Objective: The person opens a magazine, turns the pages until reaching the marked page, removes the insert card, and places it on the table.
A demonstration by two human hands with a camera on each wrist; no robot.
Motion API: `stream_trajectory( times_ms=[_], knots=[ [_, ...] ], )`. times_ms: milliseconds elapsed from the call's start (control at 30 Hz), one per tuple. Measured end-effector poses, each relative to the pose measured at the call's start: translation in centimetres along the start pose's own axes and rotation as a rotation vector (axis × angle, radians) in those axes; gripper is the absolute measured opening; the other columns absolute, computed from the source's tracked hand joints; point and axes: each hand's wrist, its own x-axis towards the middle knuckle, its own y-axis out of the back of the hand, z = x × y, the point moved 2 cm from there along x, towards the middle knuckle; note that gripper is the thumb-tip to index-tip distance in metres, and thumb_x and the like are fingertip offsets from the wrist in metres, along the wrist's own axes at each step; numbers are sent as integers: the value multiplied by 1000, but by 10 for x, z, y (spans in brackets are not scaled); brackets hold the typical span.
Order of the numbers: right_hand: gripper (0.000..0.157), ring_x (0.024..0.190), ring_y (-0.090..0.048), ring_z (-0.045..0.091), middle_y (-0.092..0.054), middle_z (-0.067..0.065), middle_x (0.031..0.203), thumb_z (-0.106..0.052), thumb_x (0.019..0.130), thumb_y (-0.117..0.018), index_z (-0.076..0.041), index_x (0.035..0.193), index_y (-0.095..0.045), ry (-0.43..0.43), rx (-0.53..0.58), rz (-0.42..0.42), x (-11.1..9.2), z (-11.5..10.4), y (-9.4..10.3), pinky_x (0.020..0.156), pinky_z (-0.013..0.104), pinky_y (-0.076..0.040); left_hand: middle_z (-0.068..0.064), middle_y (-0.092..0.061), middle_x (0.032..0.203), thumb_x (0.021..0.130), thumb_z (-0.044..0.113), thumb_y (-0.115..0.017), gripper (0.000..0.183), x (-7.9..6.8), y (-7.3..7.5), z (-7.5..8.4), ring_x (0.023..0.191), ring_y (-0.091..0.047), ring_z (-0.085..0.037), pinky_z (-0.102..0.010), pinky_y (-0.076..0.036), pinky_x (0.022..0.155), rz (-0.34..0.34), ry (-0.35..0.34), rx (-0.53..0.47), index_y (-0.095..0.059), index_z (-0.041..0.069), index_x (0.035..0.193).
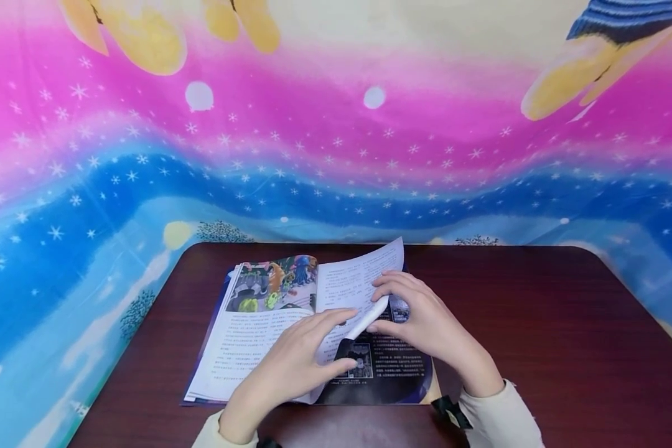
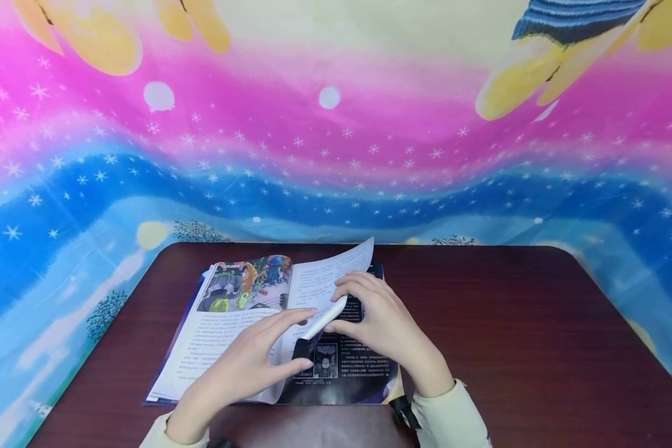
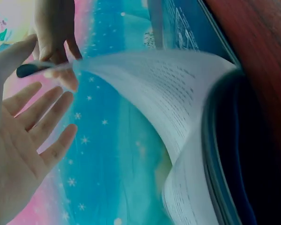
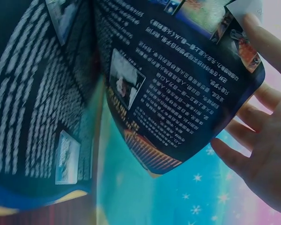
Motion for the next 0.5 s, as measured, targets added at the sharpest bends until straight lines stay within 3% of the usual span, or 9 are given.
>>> stream_trajectory(
  times_ms=[367,500],
  knots=[
    [42,136,-44,24,-61,-1,131,-32,73,-89,-18,106,-68,4,-33,-14,1,-16,2,109,54,-34,9,-60,134,91,19,-74,53,-2,2,6,117,-60,-12,-38,-52,93,154,-170,72,-54,24,141],
    [44,137,-42,25,-60,-1,133,-32,73,-89,-18,110,-69,20,-21,-1,-1,-20,4,110,53,-34,8,-60,134,92,17,-72,51,-3,4,8,119,-59,-12,-38,-50,96,175,-190,129,-55,24,140]
  ],
)
